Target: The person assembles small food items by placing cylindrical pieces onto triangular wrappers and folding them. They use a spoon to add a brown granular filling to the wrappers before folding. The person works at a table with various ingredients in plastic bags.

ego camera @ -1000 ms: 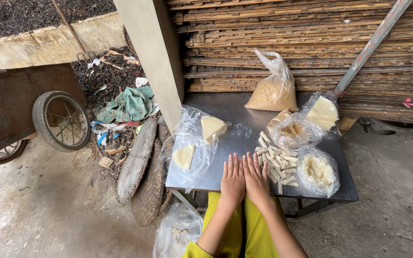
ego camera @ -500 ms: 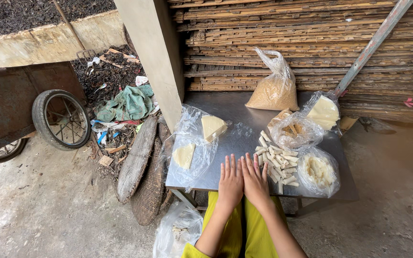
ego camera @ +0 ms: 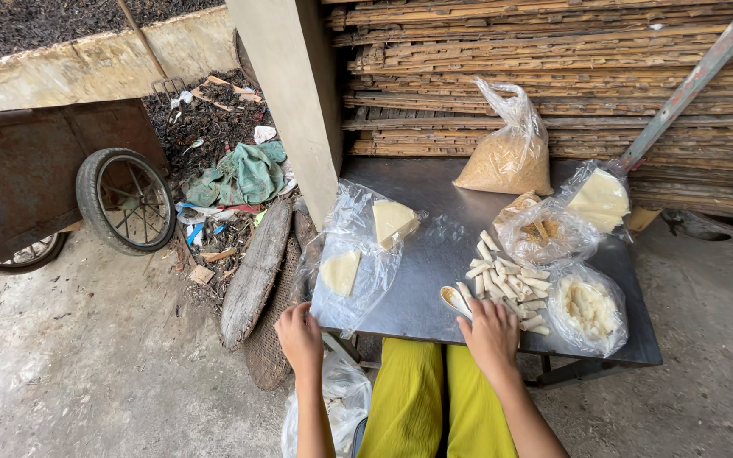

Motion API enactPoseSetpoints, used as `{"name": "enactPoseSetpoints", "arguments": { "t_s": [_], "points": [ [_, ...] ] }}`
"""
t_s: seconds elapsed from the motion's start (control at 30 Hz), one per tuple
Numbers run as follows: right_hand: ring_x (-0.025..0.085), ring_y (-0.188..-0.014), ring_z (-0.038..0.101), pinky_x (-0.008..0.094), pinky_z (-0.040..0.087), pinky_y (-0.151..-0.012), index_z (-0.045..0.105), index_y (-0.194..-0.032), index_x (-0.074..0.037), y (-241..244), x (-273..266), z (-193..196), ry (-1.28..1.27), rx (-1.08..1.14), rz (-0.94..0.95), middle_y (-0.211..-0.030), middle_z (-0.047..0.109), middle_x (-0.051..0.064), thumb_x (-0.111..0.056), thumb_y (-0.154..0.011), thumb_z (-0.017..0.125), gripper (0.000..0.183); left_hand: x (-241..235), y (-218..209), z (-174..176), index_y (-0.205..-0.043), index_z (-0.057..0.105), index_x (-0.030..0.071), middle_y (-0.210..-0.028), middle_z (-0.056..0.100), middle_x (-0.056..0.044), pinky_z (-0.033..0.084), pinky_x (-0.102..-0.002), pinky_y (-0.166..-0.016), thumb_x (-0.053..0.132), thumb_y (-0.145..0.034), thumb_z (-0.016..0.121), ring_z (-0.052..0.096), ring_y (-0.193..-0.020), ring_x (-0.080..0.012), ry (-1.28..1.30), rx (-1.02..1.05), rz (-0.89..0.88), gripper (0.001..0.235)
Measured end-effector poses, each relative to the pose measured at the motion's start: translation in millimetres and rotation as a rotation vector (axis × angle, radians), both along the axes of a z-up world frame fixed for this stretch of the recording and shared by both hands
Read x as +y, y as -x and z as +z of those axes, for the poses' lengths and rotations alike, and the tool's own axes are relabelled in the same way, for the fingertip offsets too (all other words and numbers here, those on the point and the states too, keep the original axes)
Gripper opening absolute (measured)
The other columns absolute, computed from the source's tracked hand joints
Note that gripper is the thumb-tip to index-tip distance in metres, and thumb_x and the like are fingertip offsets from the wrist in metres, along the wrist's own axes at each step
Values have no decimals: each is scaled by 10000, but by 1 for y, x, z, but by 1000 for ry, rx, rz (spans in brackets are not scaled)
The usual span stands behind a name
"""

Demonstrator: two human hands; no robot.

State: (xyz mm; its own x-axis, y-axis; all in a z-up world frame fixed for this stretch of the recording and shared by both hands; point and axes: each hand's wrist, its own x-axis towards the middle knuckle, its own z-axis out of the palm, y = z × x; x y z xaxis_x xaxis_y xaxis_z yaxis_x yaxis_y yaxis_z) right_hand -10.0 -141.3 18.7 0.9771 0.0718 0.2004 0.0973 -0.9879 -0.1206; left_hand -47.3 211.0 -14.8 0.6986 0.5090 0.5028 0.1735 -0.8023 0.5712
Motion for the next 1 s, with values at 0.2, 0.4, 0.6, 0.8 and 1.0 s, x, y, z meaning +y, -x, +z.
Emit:
{"name": "enactPoseSetpoints", "arguments": {
  "t_s": [0.2, 0.4, 0.6, 0.8, 1.0],
  "points": [
    [172, -1058, 663, 356, 433, -956, 637, -1362, -149, 5, 1, -4, -34, 68, -85, -1155, 748, 27, -396, -915, 703, 515, -13, -26, 10, -1120, 748, 126, -1118, 668, -121, 473, -435, -917, 107, -875, 695, 583, -1068, -333, -57, 38, -182, 251],
    [247, -1271, 586, 428, 403, -1101, 535, -1457, -129, 8, -21, 23, -164, -87, -18, -1387, 639, 76, -373, -902, 726, 636, -37, -14, 49, -1133, 691, 59, -1159, 658, -143, 476, -438, -964, 93, -928, 658, 607, -1095, -325, -2, -95, -88, 210],
    [355, -1529, 165, 530, 186, -1231, 257, -1627, -347, -15, -74, 79, 95, 227, 52, -1658, 185, 95, -463, -789, 794, 1002, -139, -3, 68, -1269, 627, 80, -1288, 639, -156, 450, -482, -1067, 93, -935, 653, 586, -1242, -354, 18, -163, -554, 335],
    [359, -1547, 157, 557, 119, -1261, 216, -1572, -331, -11, -82, 77, 125, 211, 34, -1671, 172, 76, -503, -830, 769, 941, -226, -50, 44, -1414, 548, 130, -1377, 524, -197, 403, -507, -1000, 168, -811, 748, 493, -1239, -427, -146, 68, -871, 636],
    [412, -1545, 100, 543, 115, -1255, 177, -1642, -327, 18, -78, 42, 75, 192, 16, -1675, 111, 185, -511, -817, 747, 1020, -249, -92, 5, -1223, 690, 170, -1166, 626, -98, 512, -447, -923, 62, -918, 610, 624, -1097, -322, -176, 223, -873, 334]
  ]
}}
